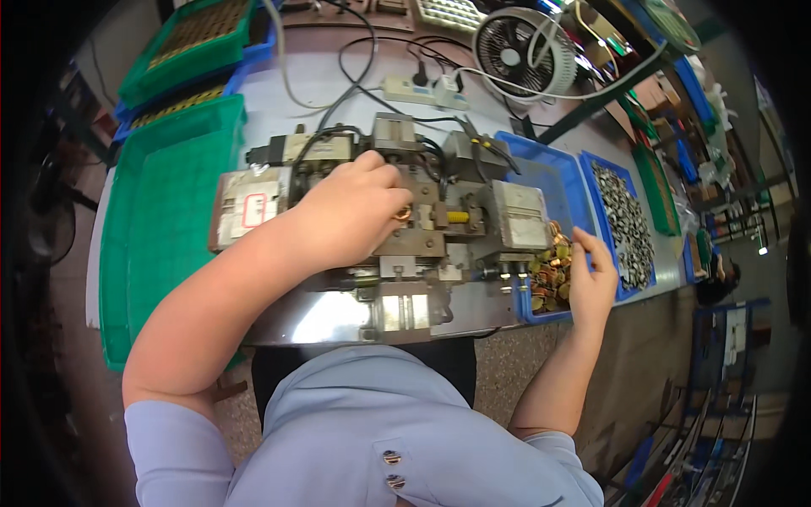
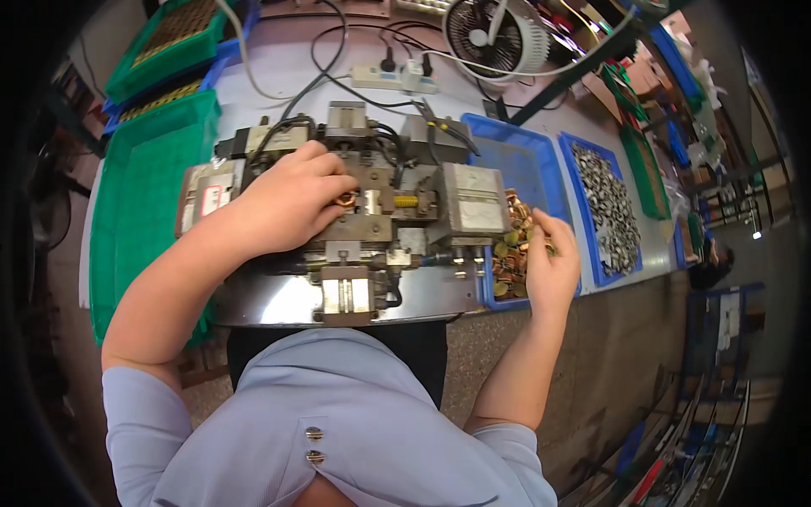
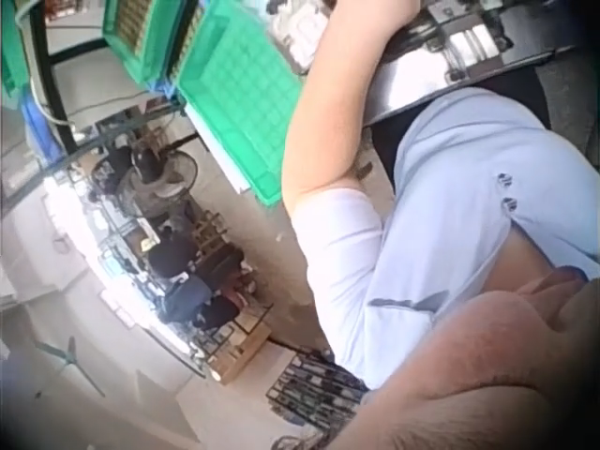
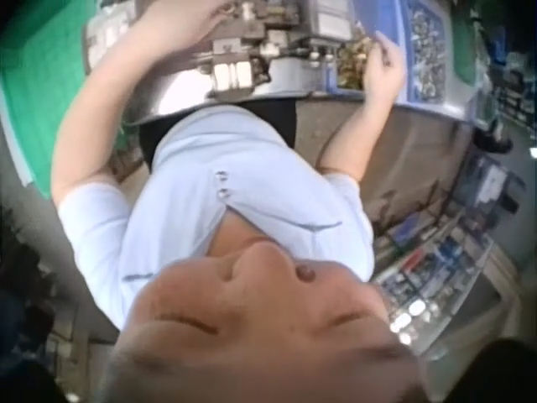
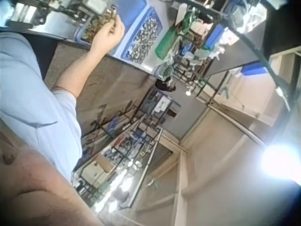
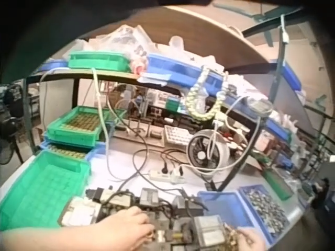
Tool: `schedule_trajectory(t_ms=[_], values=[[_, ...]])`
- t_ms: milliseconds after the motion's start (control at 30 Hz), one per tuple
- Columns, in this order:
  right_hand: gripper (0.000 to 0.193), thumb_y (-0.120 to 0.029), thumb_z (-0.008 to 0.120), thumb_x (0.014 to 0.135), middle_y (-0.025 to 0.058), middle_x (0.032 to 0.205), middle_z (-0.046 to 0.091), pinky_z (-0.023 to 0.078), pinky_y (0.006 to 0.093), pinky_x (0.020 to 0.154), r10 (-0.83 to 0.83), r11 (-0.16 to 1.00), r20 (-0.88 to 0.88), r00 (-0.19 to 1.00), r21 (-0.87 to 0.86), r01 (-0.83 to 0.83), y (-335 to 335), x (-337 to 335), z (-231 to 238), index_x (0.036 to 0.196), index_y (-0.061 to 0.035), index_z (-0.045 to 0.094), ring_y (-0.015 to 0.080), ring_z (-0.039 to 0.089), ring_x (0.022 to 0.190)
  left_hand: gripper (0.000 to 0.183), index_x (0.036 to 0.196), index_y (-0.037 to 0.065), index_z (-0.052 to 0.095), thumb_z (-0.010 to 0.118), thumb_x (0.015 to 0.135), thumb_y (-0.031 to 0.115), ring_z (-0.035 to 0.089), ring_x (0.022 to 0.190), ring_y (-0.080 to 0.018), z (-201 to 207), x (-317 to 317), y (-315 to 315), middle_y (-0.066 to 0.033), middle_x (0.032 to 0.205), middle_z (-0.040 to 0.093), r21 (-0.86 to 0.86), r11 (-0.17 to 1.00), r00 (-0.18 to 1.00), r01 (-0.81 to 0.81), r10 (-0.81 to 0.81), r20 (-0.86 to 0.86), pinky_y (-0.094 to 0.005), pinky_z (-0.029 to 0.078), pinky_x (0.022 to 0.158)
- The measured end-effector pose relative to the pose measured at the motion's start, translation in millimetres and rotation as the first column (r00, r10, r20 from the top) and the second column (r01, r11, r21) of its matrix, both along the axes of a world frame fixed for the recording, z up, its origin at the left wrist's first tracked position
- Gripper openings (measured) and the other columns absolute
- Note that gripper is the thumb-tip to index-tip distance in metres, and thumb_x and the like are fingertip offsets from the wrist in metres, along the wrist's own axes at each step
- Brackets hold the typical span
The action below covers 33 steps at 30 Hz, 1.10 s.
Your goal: Assembling small metal components by placing them into a mechanical fixture on a workbench.
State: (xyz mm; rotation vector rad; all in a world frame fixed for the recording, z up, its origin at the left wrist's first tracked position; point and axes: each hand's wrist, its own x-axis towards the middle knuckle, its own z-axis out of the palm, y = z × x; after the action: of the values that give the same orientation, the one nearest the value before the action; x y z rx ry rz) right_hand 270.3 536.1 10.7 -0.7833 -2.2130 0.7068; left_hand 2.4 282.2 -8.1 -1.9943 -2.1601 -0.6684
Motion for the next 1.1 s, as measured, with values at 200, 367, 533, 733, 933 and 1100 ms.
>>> schedule_trajectory(t_ms=[200, 367, 533, 733, 933, 1100], values=[[0.023, -0.015, 0.068, 0.087, 0.0072, 0.106, 0.072, 0.045, 0.0407, 0.089, -0.289, 0.936, 0.398, 0.871, 0.307, 0.17, 25, 24, -48, 0.108, -0.0063, 0.075, 0.0268, 0.063, 0.092, 0.017, 0.102, 0.004, 0.068, 0.067, 0.087, 0.013, 0.055, 0.1, -0.0305, -1, 7, 4, -0.0115, 0.102, 0.063, 0.042, 0.999, 1.0, -0.008, 0.009, -0.005, -0.0391, 0.049, 0.089], [0.023, -0.025, 0.069, 0.088, 0.0053, 0.104, 0.074, 0.044, 0.0436, 0.089, -0.448, 0.881, 0.556, 0.7, 0.408, 0.239, 33, 7, -58, 0.101, -0.0089, 0.076, 0.0289, 0.065, 0.088, 0.018, 0.103, 0.004, 0.067, 0.067, 0.087, 0.012, 0.054, 0.101, -0.0309, 0, 12, 6, -0.0117, 0.104, 0.061, 0.031, 0.999, 0.999, -0.025, 0.026, -0.029, -0.0388, 0.049, 0.089], [0.027, -0.027, 0.068, 0.086, 0.0057, 0.103, 0.074, 0.044, 0.045, 0.085, -0.457, 0.889, 0.597, 0.66, 0.327, 0.319, 38, -17, -51, 0.106, -0.011, 0.075, 0.0286, 0.067, 0.091, 0.021, 0.106, 0.004, 0.067, 0.068, 0.086, 0.011, 0.055, 0.098, -0.0286, 23, 9, 4, -0.0109, 0.103, 0.063, 0.138, 0.989, 0.998, -0.059, 0.063, -0.023, -0.0371, 0.049, 0.087], [0.03, -0.034, 0.07, 0.088, 0.0079, 0.095, 0.075, 0.046, 0.0466, 0.087, -0.481, 0.874, 0.553, 0.68, 0.364, 0.322, 52, -27, -66, 0.106, -0.0105, 0.072, 0.031, 0.068, 0.09, 0.028, 0.11, 0.005, 0.069, 0.069, 0.083, 0.011, 0.058, 0.088, -0.0198, 85, 5, -38, -0.007, 0.1, 0.067, 0.077, 0.939, 0.812, -0.336, 0.248, 0.528, -0.0323, 0.049, 0.08], [0.026, -0.021, 0.062, 0.092, 0.0101, 0.102, 0.076, 0.051, 0.0411, 0.081, -0.349, 0.932, 0.505, 0.789, 0.272, 0.238, 83, -13, -84, 0.114, -0.0092, 0.07, 0.0316, 0.071, 0.093, 0.033, 0.113, 0.006, 0.07, 0.071, 0.082, 0.013, 0.057, 0.08, -0.0124, 58, -39, -159, -0.0024, 0.094, 0.067, 0.015, 0.807, 0.467, -0.59, 0.326, 0.822, -0.0254, 0.048, 0.075], [0.034, -0.021, 0.062, 0.091, 0.0089, 0.117, 0.072, 0.051, 0.0404, 0.086, -0.319, 0.937, 0.558, 0.766, 0.304, 0.169, 81, -11, -82, 0.123, -0.0122, 0.069, 0.0304, 0.068, 0.105, 0.028, 0.108, 0.005, 0.07, 0.073, 0.081, 0.014, 0.057, 0.079, -0.0132, 14, -47, -243, -0.0019, 0.092, 0.067, -0.305, 0.625, 0.342, -0.718, 0.699, 0.628, -0.0248, 0.048, 0.074]])
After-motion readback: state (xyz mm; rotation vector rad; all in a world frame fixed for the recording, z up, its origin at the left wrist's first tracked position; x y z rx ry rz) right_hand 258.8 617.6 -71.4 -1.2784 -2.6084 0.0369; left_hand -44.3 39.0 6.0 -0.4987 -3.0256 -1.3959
